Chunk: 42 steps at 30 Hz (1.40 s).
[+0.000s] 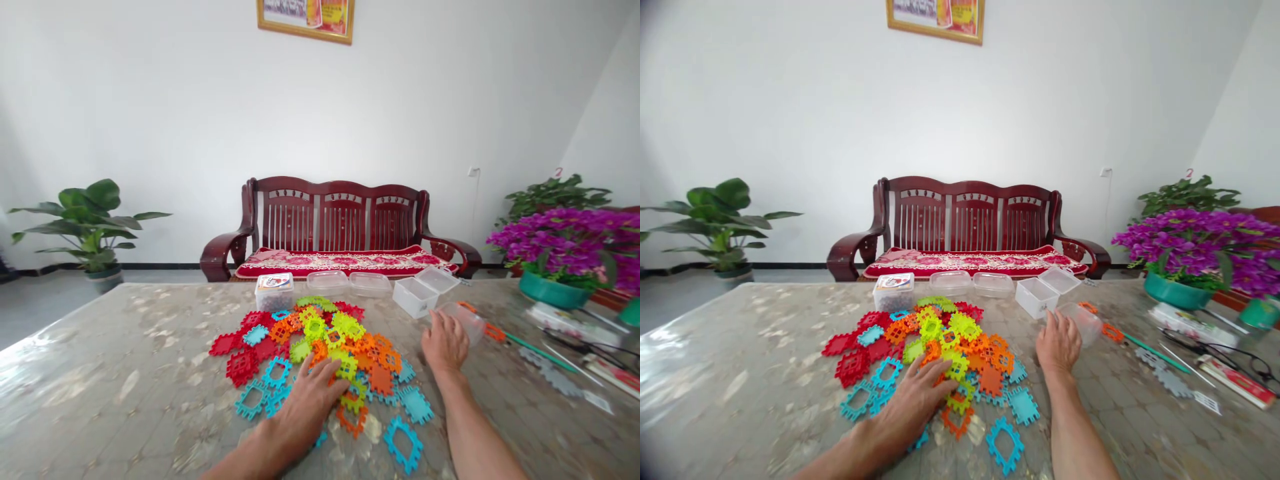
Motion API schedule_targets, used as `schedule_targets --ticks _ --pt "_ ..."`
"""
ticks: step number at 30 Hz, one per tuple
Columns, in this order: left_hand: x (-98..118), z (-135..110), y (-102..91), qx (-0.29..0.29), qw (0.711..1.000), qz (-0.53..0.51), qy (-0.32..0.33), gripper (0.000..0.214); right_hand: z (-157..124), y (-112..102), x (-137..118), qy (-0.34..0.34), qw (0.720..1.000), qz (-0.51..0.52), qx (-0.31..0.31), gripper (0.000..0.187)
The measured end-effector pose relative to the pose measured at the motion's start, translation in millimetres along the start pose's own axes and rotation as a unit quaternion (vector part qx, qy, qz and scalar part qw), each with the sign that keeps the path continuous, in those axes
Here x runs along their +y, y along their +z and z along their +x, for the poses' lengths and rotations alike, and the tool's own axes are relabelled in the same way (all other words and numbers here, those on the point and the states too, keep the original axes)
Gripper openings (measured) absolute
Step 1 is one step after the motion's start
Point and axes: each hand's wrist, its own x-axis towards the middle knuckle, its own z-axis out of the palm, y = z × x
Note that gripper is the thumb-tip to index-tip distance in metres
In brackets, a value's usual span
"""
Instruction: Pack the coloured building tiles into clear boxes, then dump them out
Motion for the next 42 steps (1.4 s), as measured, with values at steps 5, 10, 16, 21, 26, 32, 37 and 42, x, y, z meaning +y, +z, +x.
schedule_targets --ticks 5,10,16,21,26,32,37,42 --pt "-10 6 3.3 0.025 0.999 -0.028 -0.028 0.036 0 2 10 0.012 0.999 -0.019 -0.03 0.031" --pt "-9 15 -5.5 0.02 0.997 -0.052 -0.051 0.033 1 0 10 0.023 1.0 -0.003 -0.011 0.027" --pt "-41 25 -6.1 0.079 0.989 -0.102 -0.078 0.034 -1 -9 2 0.008 1.0 0.005 -0.011 0.028" --pt "-102 39 -26.4 0.188 0.973 -0.067 -0.119 0.032 1 -16 8 0.043 0.998 -0.011 -0.037 0.032" --pt "-162 56 -66.7 0.167 0.965 0.08 -0.189 0.069 4 -19 16 0.078 0.996 -0.041 -0.019 0.031" --pt "-225 74 -90.1 -0.019 0.966 0.079 -0.244 0.103 0 -19 -17 -0.085 0.99 0.103 -0.055 0.037" --pt "-258 88 -103.5 -0.08 0.97 0.056 -0.222 0.104 -16 -4 -42 -0.112 0.95 0.241 -0.161 0.033" --pt "-273 98 -104.9 -0.116 0.972 0.045 -0.197 0.103 -21 4 -41 -0.097 0.924 0.289 -0.23 0.03"
